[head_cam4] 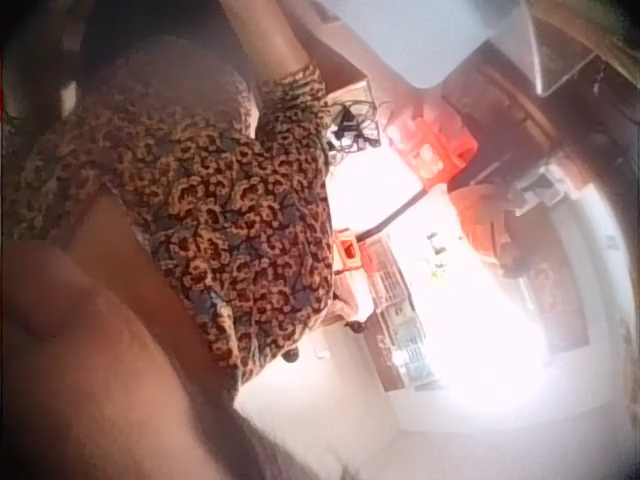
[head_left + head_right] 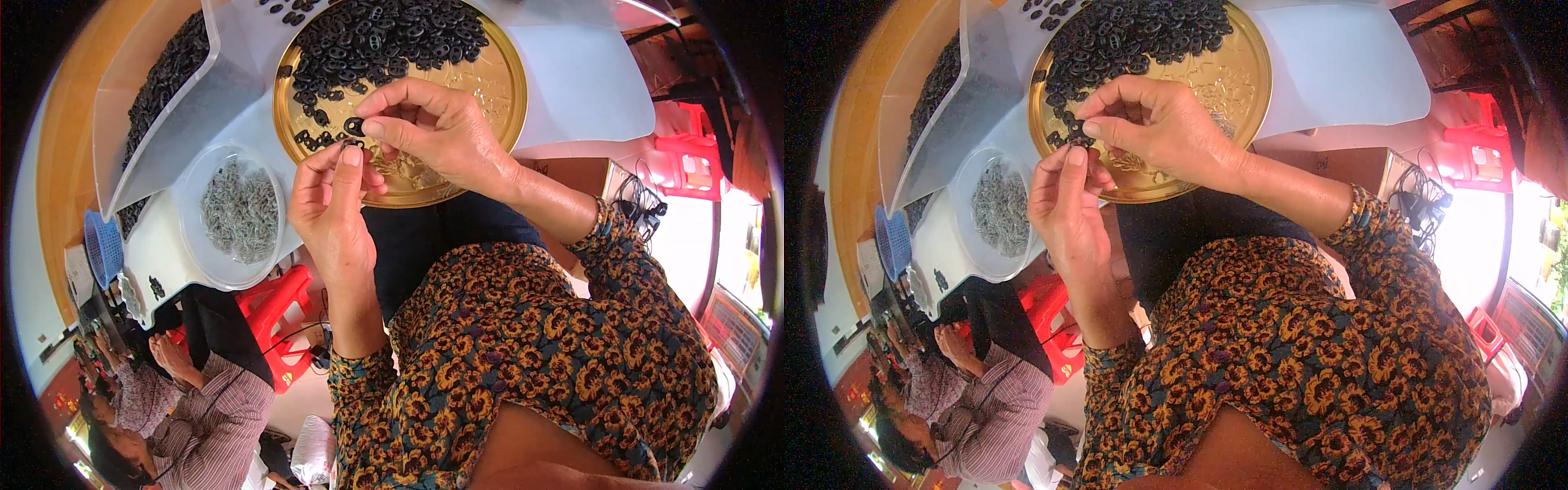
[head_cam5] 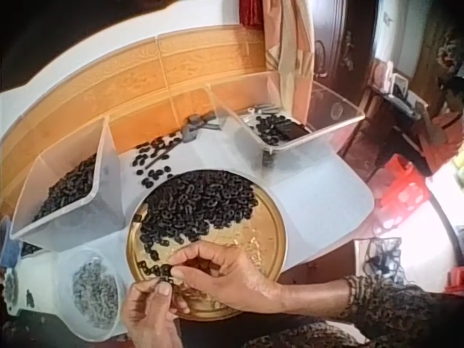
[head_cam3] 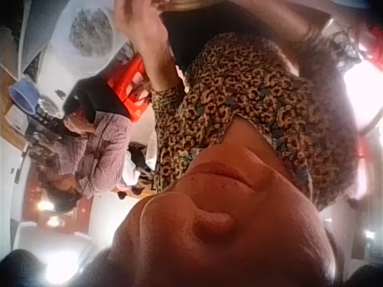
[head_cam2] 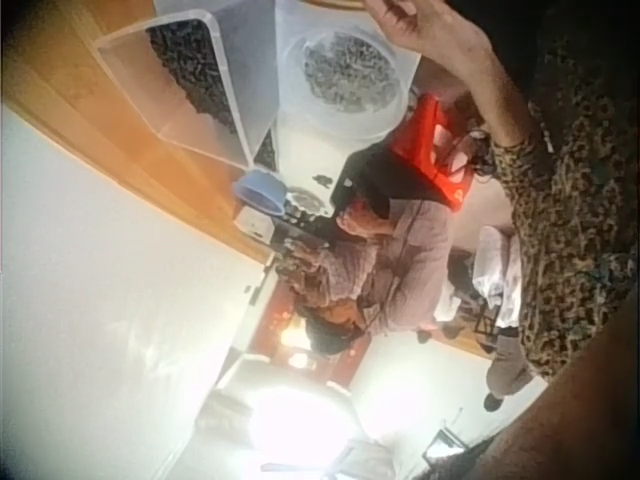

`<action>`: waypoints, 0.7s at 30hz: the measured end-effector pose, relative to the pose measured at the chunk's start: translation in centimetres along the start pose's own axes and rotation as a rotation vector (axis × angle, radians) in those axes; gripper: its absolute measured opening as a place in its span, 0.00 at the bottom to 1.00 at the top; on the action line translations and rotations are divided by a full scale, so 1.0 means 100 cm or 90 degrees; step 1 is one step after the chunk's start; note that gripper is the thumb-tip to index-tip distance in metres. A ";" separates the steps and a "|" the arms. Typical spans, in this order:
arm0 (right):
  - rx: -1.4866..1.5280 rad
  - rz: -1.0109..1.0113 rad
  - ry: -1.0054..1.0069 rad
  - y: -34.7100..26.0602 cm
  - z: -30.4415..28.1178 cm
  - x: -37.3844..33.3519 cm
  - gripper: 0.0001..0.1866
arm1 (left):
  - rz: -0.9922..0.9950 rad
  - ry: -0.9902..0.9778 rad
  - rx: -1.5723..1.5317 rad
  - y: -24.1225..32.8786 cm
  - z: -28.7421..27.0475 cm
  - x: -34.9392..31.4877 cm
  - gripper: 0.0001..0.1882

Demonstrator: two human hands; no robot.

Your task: The person sorts small black circular plastic or rubber components by hand, inspecting them on a gold tray.

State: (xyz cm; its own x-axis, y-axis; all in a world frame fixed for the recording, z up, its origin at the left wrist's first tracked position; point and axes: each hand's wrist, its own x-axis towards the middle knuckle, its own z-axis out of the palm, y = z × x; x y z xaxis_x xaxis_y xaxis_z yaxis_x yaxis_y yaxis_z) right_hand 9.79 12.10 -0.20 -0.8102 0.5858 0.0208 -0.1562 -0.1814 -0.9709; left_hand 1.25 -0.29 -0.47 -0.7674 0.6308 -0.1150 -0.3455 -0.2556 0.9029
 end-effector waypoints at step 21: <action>-0.133 -0.086 -0.057 0.008 -0.001 0.000 0.09 | -0.018 -0.010 0.024 0.001 -0.004 -0.001 0.08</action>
State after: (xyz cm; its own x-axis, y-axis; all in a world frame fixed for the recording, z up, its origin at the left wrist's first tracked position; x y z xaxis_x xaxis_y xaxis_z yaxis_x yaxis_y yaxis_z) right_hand 9.74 12.08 -0.97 -0.8384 0.5193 0.1653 -0.1535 0.0660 -0.9859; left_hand 1.06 -0.70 -0.52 -0.7489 0.6488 -0.1350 -0.3460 -0.2091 0.9146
